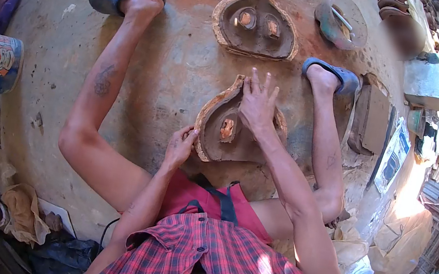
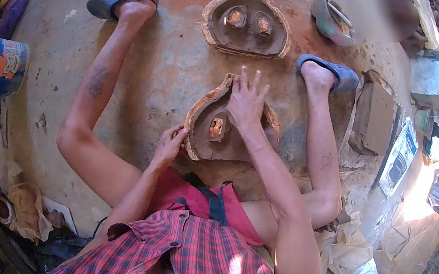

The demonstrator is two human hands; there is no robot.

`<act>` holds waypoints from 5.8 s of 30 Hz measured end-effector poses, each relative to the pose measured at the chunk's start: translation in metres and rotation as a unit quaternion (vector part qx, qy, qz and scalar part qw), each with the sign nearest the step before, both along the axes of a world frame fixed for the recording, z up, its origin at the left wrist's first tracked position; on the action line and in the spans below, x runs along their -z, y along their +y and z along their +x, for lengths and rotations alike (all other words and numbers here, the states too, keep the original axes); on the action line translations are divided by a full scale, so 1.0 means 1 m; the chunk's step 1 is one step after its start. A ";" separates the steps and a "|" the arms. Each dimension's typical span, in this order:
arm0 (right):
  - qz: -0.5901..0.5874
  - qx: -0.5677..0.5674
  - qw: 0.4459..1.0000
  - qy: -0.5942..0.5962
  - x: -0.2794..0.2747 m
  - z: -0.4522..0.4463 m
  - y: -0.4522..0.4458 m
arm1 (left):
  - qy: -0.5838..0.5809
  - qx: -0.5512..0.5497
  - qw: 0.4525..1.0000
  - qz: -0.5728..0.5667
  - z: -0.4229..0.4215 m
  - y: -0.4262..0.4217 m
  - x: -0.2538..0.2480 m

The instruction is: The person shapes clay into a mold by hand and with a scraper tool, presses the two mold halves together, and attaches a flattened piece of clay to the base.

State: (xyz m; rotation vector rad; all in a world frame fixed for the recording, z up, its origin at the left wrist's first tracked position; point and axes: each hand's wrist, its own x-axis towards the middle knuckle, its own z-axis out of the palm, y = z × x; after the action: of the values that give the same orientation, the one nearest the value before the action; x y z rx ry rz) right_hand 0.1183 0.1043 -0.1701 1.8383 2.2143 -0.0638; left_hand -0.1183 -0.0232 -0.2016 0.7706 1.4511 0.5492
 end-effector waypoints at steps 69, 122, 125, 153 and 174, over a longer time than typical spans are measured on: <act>0.032 0.035 0.995 0.090 -0.003 0.007 0.003 | 0.041 -0.024 0.998 0.030 0.002 -0.016 0.025; 0.027 0.028 0.998 0.057 -0.015 0.003 -0.014 | 0.054 -0.021 0.994 0.090 0.007 -0.005 0.031; -0.039 0.056 0.996 0.057 -0.020 0.002 -0.016 | 0.062 -0.010 0.991 0.116 0.003 -0.008 0.023; 0.125 0.107 0.740 0.652 -0.114 -0.081 -0.072 | -0.382 -0.064 0.867 0.314 0.055 0.026 -0.145; 0.093 0.135 0.651 0.741 -0.110 -0.081 -0.072 | -0.419 0.053 0.849 0.317 0.064 0.052 -0.164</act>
State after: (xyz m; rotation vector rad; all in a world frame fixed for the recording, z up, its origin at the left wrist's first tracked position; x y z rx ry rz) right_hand 0.0373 0.0323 -0.0598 2.6068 2.6027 -2.1923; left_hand -0.0546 0.0285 -0.0375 0.9404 0.3888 1.1371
